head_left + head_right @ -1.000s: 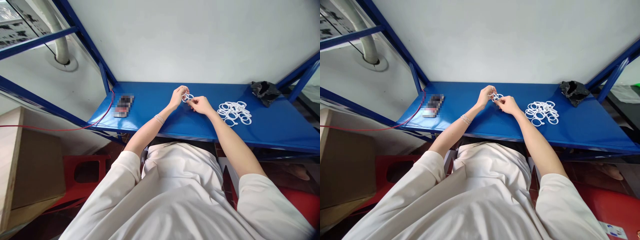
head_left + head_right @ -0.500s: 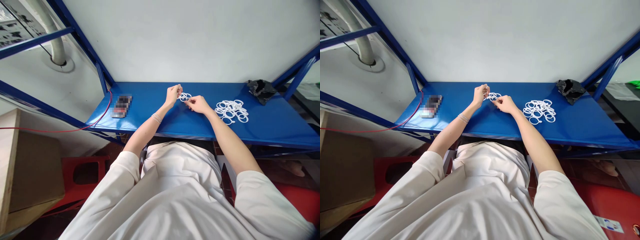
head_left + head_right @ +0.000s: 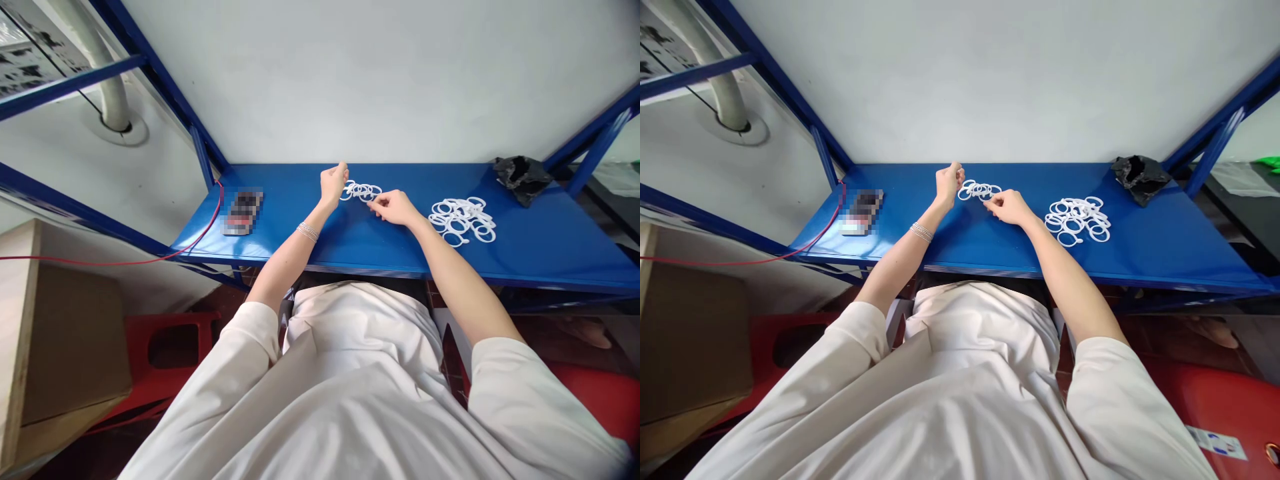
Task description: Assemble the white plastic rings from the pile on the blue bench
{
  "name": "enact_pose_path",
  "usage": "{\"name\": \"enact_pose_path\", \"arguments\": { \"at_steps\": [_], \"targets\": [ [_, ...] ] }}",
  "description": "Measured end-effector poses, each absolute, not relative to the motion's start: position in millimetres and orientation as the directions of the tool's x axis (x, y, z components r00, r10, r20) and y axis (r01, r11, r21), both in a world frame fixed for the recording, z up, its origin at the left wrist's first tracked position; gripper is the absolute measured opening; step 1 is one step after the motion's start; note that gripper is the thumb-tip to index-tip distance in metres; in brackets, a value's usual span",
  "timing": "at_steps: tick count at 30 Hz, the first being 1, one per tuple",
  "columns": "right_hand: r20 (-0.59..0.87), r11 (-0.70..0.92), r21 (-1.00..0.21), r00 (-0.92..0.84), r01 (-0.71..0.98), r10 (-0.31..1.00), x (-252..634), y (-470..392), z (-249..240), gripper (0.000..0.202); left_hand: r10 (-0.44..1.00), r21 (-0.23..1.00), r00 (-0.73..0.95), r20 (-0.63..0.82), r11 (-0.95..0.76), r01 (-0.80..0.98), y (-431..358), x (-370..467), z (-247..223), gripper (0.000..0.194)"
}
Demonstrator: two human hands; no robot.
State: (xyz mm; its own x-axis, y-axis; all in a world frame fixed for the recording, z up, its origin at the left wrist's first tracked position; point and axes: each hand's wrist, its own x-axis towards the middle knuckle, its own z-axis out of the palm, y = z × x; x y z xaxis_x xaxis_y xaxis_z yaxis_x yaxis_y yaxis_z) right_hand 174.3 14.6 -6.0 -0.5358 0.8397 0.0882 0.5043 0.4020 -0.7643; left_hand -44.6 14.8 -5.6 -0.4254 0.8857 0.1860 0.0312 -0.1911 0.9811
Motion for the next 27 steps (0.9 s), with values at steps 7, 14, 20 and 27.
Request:
{"name": "enact_pose_path", "arguments": {
  "at_steps": [7,14,20,27],
  "targets": [
    [0.153,0.445,-0.707,-0.495,0.549,0.855,173.5,18.3,-9.1,0.034,0.898,0.842,-0.282,0.337,-0.154,0.517,5.4,-40.3,-5.7,0.026],
    [0.255,0.446,-0.534,-0.366,0.718,0.895,181.8,32.7,-14.1,0.02,0.922,0.692,-0.202,0.331,-0.092,0.716,10.1,-42.5,-12.2,0.009],
    [0.293,0.072,-0.45,0.071,0.89,0.954,214.8,52.1,-14.7,0.037,0.929,0.688,-0.215,0.3,-0.055,0.724,11.9,-44.2,-17.1,0.009],
    [0.034,-0.155,-0.485,0.196,0.861,0.98,250.2,61.2,0.6,0.043,0.929,0.692,-0.219,0.298,-0.052,0.72,8.7,-41.6,-14.6,0.007]
  ]
}}
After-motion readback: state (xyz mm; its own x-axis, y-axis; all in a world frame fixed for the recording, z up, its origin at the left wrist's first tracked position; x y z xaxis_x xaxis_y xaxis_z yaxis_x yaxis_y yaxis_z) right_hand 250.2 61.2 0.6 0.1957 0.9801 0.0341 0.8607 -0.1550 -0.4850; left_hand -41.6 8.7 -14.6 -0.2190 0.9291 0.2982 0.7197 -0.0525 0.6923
